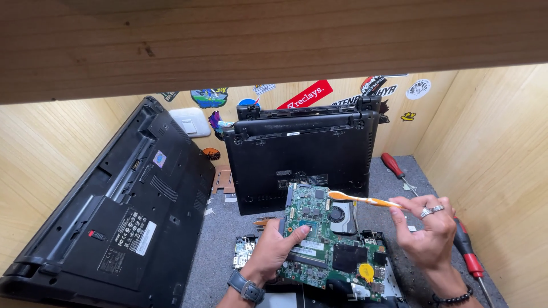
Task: Disassembling a laptop to remove and clean internal components like the motherboard and fan.
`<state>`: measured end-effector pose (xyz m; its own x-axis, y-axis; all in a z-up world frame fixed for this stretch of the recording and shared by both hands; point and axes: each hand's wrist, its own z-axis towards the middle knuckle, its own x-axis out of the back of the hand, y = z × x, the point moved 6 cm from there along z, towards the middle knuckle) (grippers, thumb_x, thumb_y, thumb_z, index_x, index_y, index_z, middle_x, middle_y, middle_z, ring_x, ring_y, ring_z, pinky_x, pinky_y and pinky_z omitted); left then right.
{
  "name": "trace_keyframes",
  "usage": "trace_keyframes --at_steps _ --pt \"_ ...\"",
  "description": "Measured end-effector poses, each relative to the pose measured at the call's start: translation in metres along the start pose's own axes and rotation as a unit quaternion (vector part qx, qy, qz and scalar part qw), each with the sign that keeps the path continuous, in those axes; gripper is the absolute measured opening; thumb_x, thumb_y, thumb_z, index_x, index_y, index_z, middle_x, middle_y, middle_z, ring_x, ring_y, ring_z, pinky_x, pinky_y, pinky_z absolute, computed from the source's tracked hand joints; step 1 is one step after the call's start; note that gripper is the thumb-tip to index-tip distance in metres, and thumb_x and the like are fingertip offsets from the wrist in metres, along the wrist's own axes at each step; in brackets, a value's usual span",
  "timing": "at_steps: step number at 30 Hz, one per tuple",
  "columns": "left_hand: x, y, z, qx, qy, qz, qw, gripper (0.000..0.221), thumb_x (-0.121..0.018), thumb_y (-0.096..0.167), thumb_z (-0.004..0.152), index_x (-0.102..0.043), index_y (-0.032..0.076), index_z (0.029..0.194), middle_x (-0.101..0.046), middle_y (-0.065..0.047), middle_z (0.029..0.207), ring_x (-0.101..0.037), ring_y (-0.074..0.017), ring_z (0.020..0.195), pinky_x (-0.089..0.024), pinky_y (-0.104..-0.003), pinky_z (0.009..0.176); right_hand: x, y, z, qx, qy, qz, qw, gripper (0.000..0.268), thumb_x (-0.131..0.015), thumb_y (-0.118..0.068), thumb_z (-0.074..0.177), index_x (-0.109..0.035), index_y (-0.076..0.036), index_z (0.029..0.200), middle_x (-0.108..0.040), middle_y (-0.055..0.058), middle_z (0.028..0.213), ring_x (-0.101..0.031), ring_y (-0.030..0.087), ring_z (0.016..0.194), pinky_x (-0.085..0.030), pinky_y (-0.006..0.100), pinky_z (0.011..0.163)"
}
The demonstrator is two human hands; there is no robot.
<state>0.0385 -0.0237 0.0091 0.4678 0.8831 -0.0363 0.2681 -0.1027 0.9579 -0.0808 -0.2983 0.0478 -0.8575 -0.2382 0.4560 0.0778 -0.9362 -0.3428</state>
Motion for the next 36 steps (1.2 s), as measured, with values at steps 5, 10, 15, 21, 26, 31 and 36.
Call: trace_keyframes --at_steps 5,10,15,21,26,31,36 --pt "0.005 -0.013 0.012 -0.028 0.015 0.017 0.999 0.037 -0.081 0.038 0.085 -0.056 0.012 0.092 -0.056 -0.002 0.086 -0.050 -0.0170 0.079 -0.044 -0.033 0.075 -0.010 -0.007 -0.003 0.060 -0.061 0.084 0.993 0.017 -0.079 -0.026 0.082 -0.081 -0.026 0.098 -0.065 -0.004 0.083 -0.048 0.018 0.086 -0.032 0.038 0.086" --pt "-0.003 -0.011 0.002 0.049 -0.034 -0.009 0.998 0.061 -0.079 0.037 0.078 -0.057 0.006 0.126 -0.068 -0.007 0.106 -0.066 -0.0191 0.091 -0.057 -0.032 0.080 0.000 0.002 0.004 0.011 -0.031 0.039 0.999 0.012 -0.074 -0.025 0.085 -0.080 -0.023 0.094 -0.063 -0.006 0.081 -0.047 0.018 0.083 -0.030 0.038 0.089" --pt "-0.012 -0.005 -0.003 0.035 -0.116 0.009 0.993 0.060 -0.076 0.039 0.079 -0.057 0.006 0.126 -0.072 -0.008 0.115 -0.071 -0.0197 0.097 -0.060 -0.031 0.082 -0.003 -0.018 0.005 0.081 -0.083 0.045 0.992 0.015 -0.074 -0.041 0.077 -0.076 -0.027 0.081 -0.062 -0.007 0.078 -0.047 0.017 0.079 -0.026 0.040 0.083" --pt "-0.017 -0.007 -0.009 0.057 -0.179 -0.008 0.982 0.067 -0.077 0.035 0.080 -0.057 0.005 0.135 -0.074 -0.012 0.117 -0.075 -0.0223 0.093 -0.065 -0.032 0.075 0.005 0.015 0.005 0.087 -0.041 -0.012 0.995 0.031 -0.081 -0.053 0.071 -0.073 -0.024 0.078 -0.065 -0.005 0.084 -0.052 0.020 0.083 -0.025 0.041 0.091" --pt "-0.012 -0.014 -0.004 0.084 -0.140 0.092 0.982 0.089 -0.074 0.049 0.077 -0.042 0.013 0.151 -0.059 -0.008 0.139 -0.069 -0.0195 0.111 -0.063 -0.032 0.088 -0.002 -0.011 0.005 0.105 -0.077 0.023 0.991 0.034 -0.081 -0.057 0.068 -0.069 -0.026 0.073 -0.060 -0.009 0.081 -0.047 0.019 0.081 -0.024 0.042 0.085" --pt "-0.019 -0.003 -0.010 0.056 -0.190 -0.018 0.980 0.063 -0.073 0.034 0.084 -0.055 0.006 0.138 -0.072 -0.012 0.122 -0.074 -0.0223 0.097 -0.065 -0.033 0.079 0.003 0.020 0.006 0.099 -0.051 -0.012 0.994 0.033 -0.083 -0.055 0.069 -0.072 -0.026 0.081 -0.066 -0.007 0.087 -0.052 0.018 0.085 -0.026 0.040 0.093" --pt "-0.017 -0.003 -0.010 0.064 -0.157 0.029 0.985 0.074 -0.074 0.042 0.080 -0.051 0.009 0.143 -0.067 -0.008 0.134 -0.069 -0.0205 0.110 -0.062 -0.032 0.087 -0.003 -0.004 0.000 0.098 -0.071 0.014 0.993 0.033 -0.081 -0.055 0.069 -0.072 -0.024 0.077 -0.064 -0.007 0.084 -0.050 0.019 0.082 -0.026 0.041 0.088"
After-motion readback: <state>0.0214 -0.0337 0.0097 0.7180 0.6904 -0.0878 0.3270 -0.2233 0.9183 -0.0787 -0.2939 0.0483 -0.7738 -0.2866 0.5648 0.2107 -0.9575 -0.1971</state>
